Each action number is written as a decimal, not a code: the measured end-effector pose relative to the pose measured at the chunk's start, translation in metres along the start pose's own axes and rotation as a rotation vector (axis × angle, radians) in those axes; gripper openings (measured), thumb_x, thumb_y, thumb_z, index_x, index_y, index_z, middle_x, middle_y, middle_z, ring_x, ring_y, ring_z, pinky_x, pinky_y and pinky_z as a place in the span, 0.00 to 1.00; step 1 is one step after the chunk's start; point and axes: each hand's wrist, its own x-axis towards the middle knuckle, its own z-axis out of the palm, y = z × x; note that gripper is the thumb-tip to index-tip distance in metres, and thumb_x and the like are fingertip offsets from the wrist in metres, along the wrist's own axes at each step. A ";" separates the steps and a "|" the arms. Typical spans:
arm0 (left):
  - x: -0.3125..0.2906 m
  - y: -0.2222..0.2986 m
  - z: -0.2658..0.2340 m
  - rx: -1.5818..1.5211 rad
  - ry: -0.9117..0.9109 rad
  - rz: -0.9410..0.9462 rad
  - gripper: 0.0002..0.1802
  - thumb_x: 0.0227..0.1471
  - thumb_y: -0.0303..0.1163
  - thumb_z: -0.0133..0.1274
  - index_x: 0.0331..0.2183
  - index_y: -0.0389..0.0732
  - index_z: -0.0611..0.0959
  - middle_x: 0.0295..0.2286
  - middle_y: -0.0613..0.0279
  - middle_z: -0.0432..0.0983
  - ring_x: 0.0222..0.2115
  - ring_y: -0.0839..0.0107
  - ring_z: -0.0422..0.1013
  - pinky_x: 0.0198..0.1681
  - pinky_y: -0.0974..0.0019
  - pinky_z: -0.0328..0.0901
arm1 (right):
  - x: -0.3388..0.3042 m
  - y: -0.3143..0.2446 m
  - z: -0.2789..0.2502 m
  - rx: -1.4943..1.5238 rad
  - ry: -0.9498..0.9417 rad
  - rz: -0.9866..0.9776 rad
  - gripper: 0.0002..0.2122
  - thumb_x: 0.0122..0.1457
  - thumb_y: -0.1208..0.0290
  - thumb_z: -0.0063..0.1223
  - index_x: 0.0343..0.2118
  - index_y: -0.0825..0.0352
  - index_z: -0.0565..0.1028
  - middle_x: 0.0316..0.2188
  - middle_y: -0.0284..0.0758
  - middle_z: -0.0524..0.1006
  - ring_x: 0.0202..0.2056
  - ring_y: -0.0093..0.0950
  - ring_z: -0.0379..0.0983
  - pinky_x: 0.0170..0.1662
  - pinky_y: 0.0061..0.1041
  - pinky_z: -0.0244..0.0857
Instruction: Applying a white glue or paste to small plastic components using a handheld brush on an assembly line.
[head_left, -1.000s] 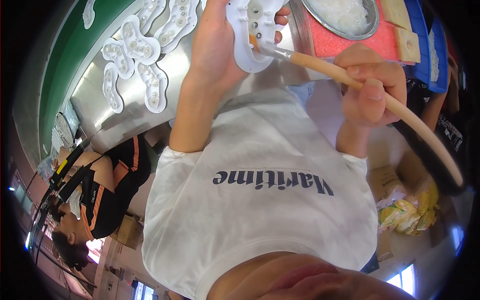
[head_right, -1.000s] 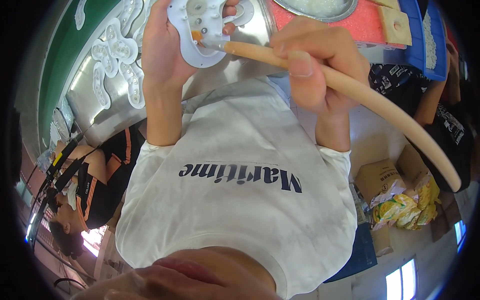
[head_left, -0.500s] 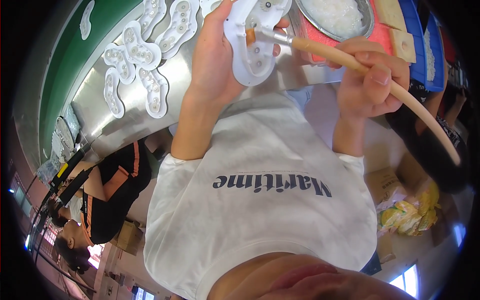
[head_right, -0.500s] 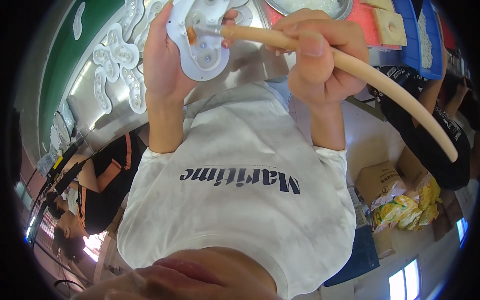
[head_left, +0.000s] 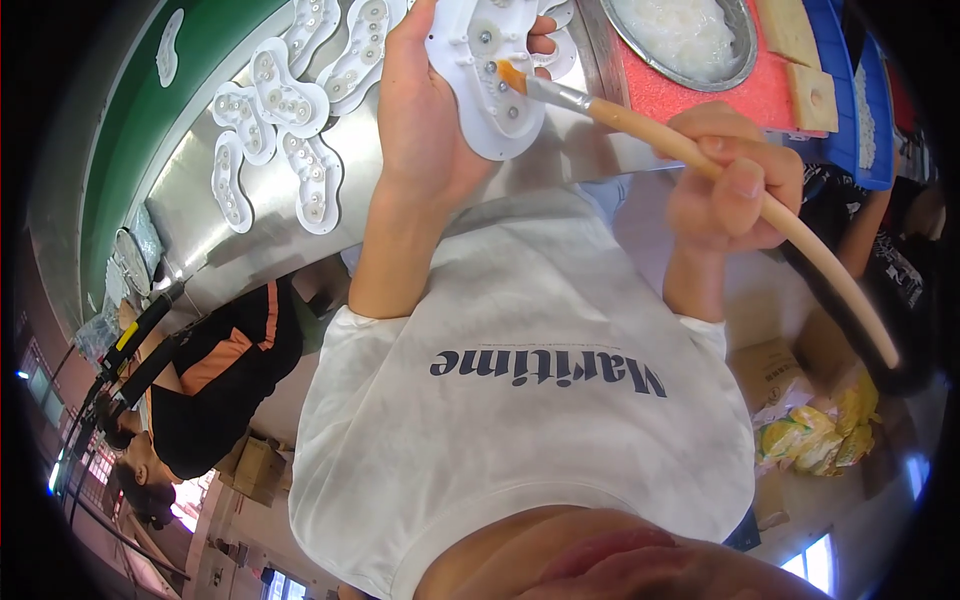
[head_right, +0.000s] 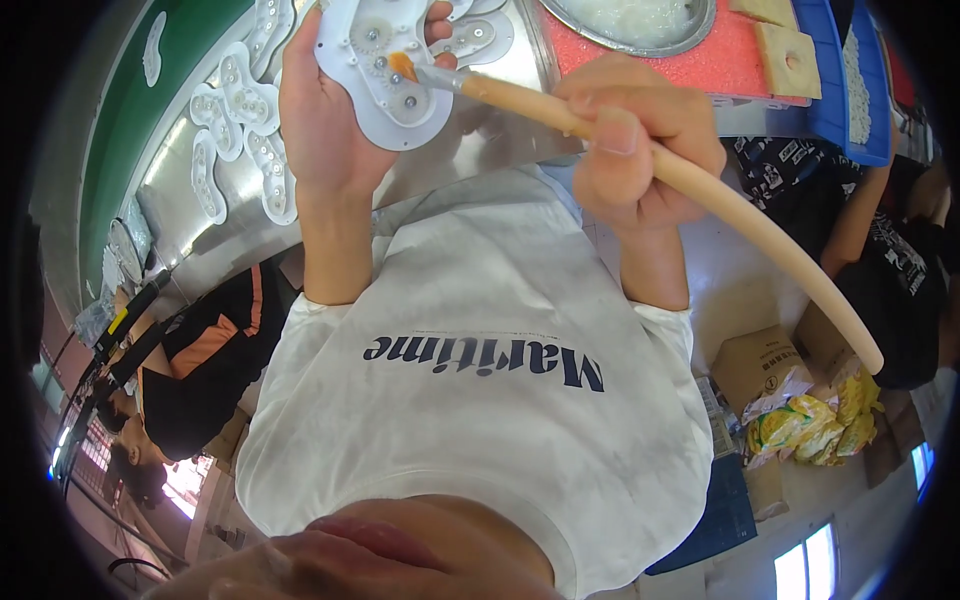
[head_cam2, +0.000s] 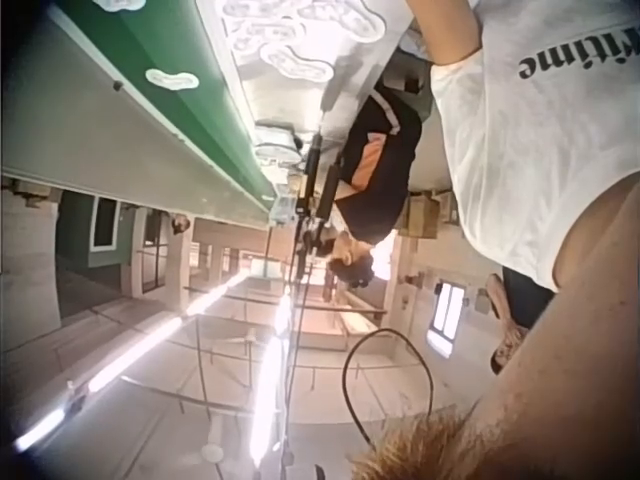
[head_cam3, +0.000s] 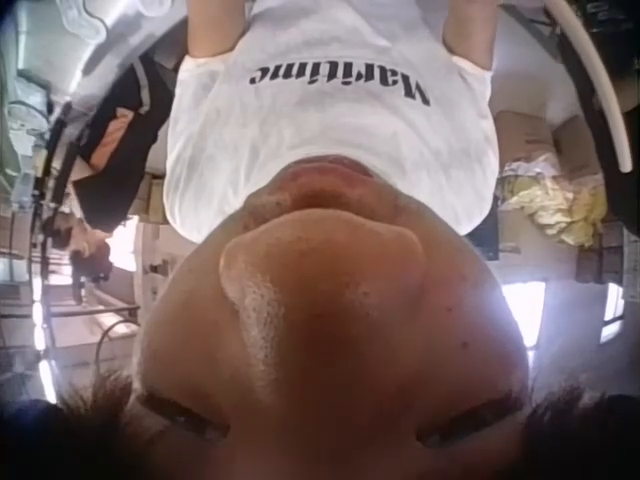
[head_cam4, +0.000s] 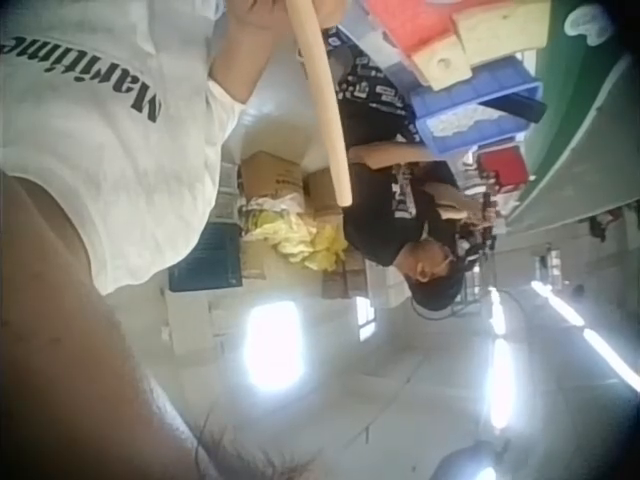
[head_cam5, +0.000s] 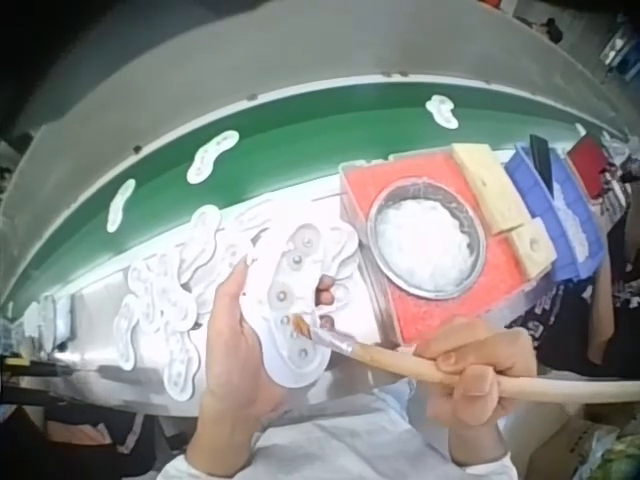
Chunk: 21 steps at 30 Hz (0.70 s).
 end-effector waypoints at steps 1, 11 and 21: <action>-0.001 -0.001 0.001 0.035 0.050 0.022 0.30 0.60 0.48 0.28 0.49 0.35 0.71 0.35 0.51 0.76 0.34 0.63 0.73 0.38 0.61 0.68 | 0.003 -0.002 0.003 -0.089 0.044 0.006 0.10 0.60 0.69 0.41 0.30 0.74 0.64 0.18 0.49 0.73 0.16 0.30 0.69 0.16 0.24 0.63; 0.005 0.005 -0.012 0.062 0.028 -0.016 0.31 0.60 0.49 0.28 0.49 0.33 0.70 0.35 0.49 0.75 0.33 0.63 0.73 0.36 0.62 0.69 | 0.001 0.005 0.002 0.079 -0.033 -0.057 0.09 0.60 0.72 0.43 0.30 0.75 0.66 0.20 0.45 0.73 0.17 0.22 0.64 0.18 0.20 0.60; -0.003 0.010 0.001 0.026 -0.044 -0.006 0.31 0.60 0.47 0.27 0.48 0.31 0.71 0.34 0.49 0.76 0.34 0.61 0.74 0.40 0.60 0.68 | 0.020 0.005 0.003 -0.107 -0.025 -0.093 0.12 0.60 0.66 0.37 0.31 0.73 0.66 0.16 0.52 0.72 0.13 0.34 0.68 0.16 0.27 0.63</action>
